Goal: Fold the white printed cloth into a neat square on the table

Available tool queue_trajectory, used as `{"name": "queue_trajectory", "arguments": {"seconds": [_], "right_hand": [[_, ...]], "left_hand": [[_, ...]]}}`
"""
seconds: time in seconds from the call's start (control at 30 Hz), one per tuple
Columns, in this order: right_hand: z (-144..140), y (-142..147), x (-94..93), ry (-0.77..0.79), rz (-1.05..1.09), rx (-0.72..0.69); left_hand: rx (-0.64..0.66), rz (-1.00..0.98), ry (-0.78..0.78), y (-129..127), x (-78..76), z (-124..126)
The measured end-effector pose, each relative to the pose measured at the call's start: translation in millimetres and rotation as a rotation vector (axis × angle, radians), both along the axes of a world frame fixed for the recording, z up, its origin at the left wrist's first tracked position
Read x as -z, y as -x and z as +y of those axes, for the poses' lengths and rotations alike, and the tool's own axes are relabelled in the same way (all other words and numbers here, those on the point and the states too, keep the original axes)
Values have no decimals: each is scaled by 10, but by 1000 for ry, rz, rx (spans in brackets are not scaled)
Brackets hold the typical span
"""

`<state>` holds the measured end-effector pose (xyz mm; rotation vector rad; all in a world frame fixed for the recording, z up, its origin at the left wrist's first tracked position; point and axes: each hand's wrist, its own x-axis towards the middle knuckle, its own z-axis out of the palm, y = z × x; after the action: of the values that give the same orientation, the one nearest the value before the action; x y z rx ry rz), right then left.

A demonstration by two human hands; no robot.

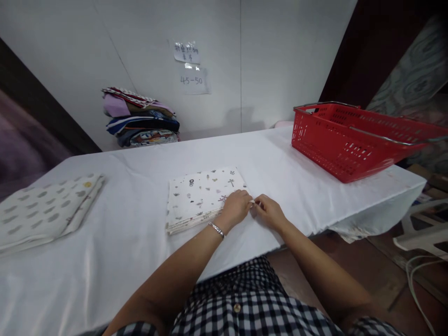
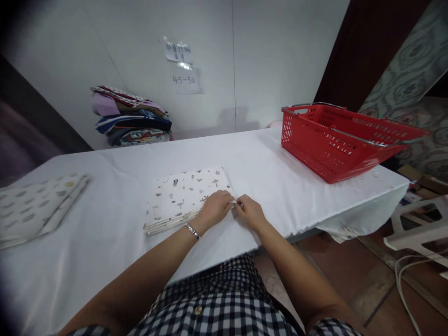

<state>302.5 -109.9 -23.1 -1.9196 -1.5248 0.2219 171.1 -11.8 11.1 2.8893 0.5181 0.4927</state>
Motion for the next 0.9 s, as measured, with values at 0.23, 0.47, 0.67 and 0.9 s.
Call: {"name": "queue_trajectory", "arguments": {"seconds": [0.23,0.47,0.67,0.9], "right_hand": [[18,-18,8,13,-5,-10],[29,-25,10,30,14,1],[30,-22,13,33,32,10],[28,-19,25,12,24,2]], "left_hand": [[55,-4,38,57,30,84],[48,-64,49,93,23,36],[54,-107,-46,160,62,-23],[-41,-89,-151,147,56,-91]]}}
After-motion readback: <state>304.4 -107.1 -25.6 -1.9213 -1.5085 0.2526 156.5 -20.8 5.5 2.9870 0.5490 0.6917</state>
